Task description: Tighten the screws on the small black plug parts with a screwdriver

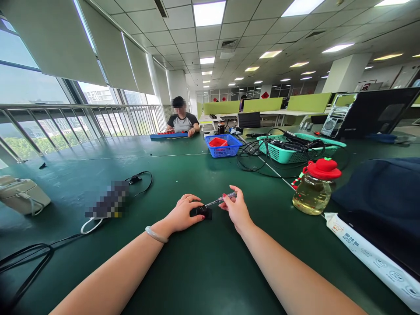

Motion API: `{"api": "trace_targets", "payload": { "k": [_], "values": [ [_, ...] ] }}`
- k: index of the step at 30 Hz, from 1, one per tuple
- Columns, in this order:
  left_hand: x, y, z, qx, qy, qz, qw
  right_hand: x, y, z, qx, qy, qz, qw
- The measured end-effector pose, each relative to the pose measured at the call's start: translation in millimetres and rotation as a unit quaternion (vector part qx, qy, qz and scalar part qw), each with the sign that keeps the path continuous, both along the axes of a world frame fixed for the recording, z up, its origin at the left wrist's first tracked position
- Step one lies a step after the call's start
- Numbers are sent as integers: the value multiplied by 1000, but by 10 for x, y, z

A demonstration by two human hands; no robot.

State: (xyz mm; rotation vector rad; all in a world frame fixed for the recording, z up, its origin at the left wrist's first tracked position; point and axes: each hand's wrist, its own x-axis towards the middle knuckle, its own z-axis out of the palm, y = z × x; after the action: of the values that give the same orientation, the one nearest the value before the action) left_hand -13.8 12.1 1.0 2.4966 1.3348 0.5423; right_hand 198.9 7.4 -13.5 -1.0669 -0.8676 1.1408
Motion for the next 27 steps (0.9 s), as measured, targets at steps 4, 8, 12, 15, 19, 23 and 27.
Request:
{"api": "trace_targets", "payload": {
  "k": [4,8,12,15,19,23,27],
  "values": [
    [-2,-8,13,-1,-2,-5,1000,30,13,16,-4,39,27,999],
    [-3,-3,8,0,-1,-4,1000,59,25,18,1,76,48,996],
    [-3,7,-6,-3,3,-2,1000,70,37,-1,-2,88,56,994],
    [-2,9,-11,0,4,-3,1000,71,47,-11,-9,100,59,993],
    [1,5,-9,4,4,-1,1000,64,46,-2,-12,112,57,992],
    [5,3,-12,3,3,0,1000,53,34,13,-17,126,49,991],
    [12,1,-12,6,-1,1,1000,41,21,21,-21,125,61,990]
  ]
}}
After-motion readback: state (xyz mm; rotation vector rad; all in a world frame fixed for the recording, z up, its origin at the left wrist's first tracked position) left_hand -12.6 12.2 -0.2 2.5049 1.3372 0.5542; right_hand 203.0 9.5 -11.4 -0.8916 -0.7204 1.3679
